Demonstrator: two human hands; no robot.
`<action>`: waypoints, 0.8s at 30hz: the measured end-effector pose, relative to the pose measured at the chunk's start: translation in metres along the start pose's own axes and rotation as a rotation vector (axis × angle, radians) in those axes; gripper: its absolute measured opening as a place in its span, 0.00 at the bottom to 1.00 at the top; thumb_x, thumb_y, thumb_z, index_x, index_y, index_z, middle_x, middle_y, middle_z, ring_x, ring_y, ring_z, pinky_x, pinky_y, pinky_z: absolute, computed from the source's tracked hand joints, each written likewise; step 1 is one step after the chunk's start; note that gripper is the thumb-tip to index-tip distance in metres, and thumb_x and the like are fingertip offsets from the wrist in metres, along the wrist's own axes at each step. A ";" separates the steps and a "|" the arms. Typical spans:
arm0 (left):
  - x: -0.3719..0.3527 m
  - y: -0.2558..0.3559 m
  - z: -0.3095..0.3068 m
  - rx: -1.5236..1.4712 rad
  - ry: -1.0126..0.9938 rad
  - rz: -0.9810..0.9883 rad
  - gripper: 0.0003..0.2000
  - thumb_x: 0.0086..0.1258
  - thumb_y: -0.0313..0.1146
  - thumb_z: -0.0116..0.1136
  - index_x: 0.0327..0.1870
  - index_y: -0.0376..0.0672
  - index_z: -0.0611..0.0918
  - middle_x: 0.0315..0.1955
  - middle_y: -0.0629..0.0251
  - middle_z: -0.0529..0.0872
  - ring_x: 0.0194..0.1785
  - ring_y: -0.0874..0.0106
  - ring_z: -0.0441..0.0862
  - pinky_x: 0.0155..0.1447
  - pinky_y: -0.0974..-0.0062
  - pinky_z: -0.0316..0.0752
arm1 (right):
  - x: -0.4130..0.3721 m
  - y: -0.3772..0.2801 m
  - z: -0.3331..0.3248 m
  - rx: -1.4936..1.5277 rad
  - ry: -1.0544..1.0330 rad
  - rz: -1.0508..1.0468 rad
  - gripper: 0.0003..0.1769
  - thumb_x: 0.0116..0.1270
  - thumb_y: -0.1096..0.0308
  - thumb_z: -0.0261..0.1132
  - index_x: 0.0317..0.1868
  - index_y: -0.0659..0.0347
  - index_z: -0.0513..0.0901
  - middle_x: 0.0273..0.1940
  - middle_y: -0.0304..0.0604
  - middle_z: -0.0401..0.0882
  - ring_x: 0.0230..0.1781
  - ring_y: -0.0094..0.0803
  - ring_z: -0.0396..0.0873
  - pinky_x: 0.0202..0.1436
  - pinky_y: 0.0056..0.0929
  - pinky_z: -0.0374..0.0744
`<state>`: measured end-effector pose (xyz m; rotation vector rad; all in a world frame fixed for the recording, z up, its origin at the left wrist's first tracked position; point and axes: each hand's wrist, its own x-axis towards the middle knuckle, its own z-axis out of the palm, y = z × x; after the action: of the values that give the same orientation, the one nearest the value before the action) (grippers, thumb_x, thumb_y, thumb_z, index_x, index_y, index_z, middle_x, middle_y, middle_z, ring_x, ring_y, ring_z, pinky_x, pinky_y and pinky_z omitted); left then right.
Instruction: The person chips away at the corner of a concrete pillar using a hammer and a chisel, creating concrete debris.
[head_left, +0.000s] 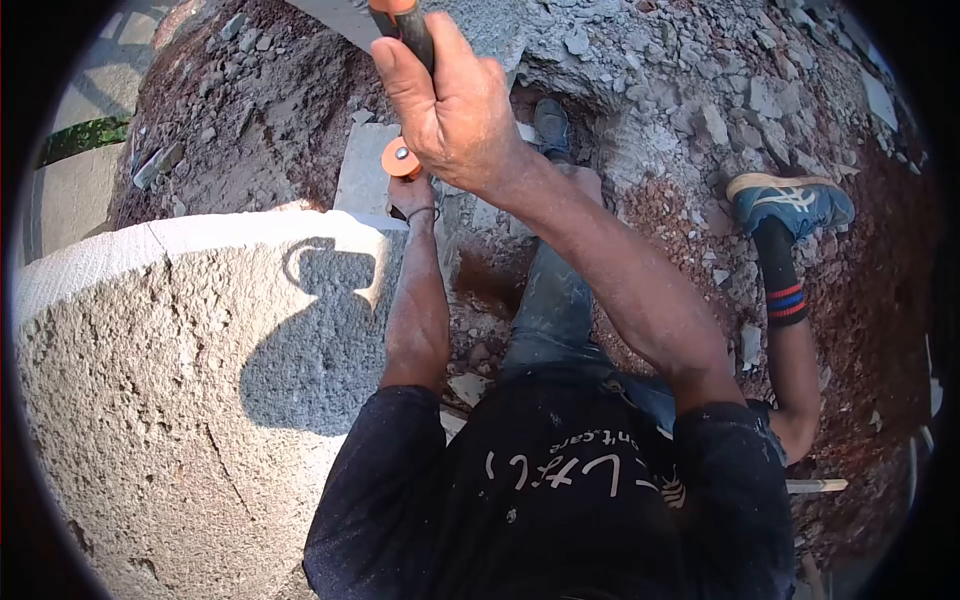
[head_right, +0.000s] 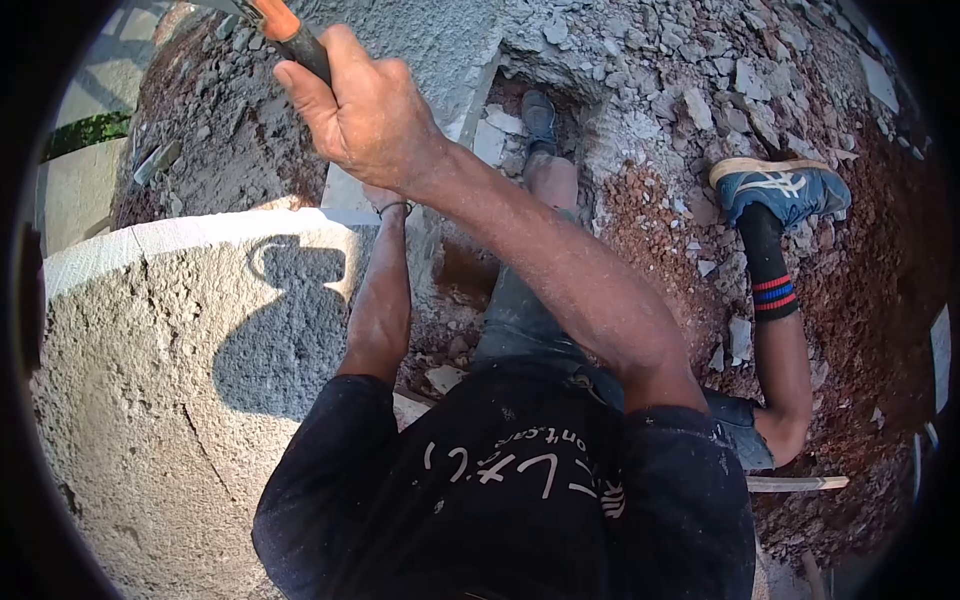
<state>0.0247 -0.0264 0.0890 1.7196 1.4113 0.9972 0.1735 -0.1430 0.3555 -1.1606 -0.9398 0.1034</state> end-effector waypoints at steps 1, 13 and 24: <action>0.005 -0.007 0.001 -0.092 -0.044 -0.042 0.18 0.50 0.28 0.71 0.43 0.37 0.82 0.37 0.64 0.87 0.40 0.73 0.83 0.47 0.74 0.76 | -0.025 0.027 0.003 0.013 -0.033 0.024 0.16 0.74 0.57 0.52 0.40 0.64 0.69 0.15 0.44 0.73 0.13 0.34 0.76 0.15 0.34 0.70; 0.029 -0.063 0.008 0.465 -0.079 -0.004 0.14 0.52 0.35 0.71 0.37 0.38 0.84 0.32 0.63 0.87 0.35 0.69 0.84 0.39 0.71 0.76 | 0.022 -0.030 -0.010 -0.247 -0.470 0.146 0.17 0.72 0.59 0.55 0.36 0.67 0.73 0.17 0.47 0.74 0.12 0.32 0.75 0.12 0.31 0.69; 0.015 -0.057 0.007 0.051 -0.074 -0.090 0.16 0.56 0.37 0.68 0.39 0.34 0.83 0.33 0.59 0.87 0.37 0.71 0.83 0.43 0.73 0.76 | -0.055 0.026 -0.019 -0.391 -0.751 0.535 0.22 0.71 0.54 0.55 0.33 0.70 0.74 0.18 0.52 0.76 0.21 0.47 0.81 0.24 0.42 0.78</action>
<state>0.0062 -0.0019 0.0377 1.6966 1.4641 0.8467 0.1619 -0.1736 0.3012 -1.7703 -1.3088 0.8660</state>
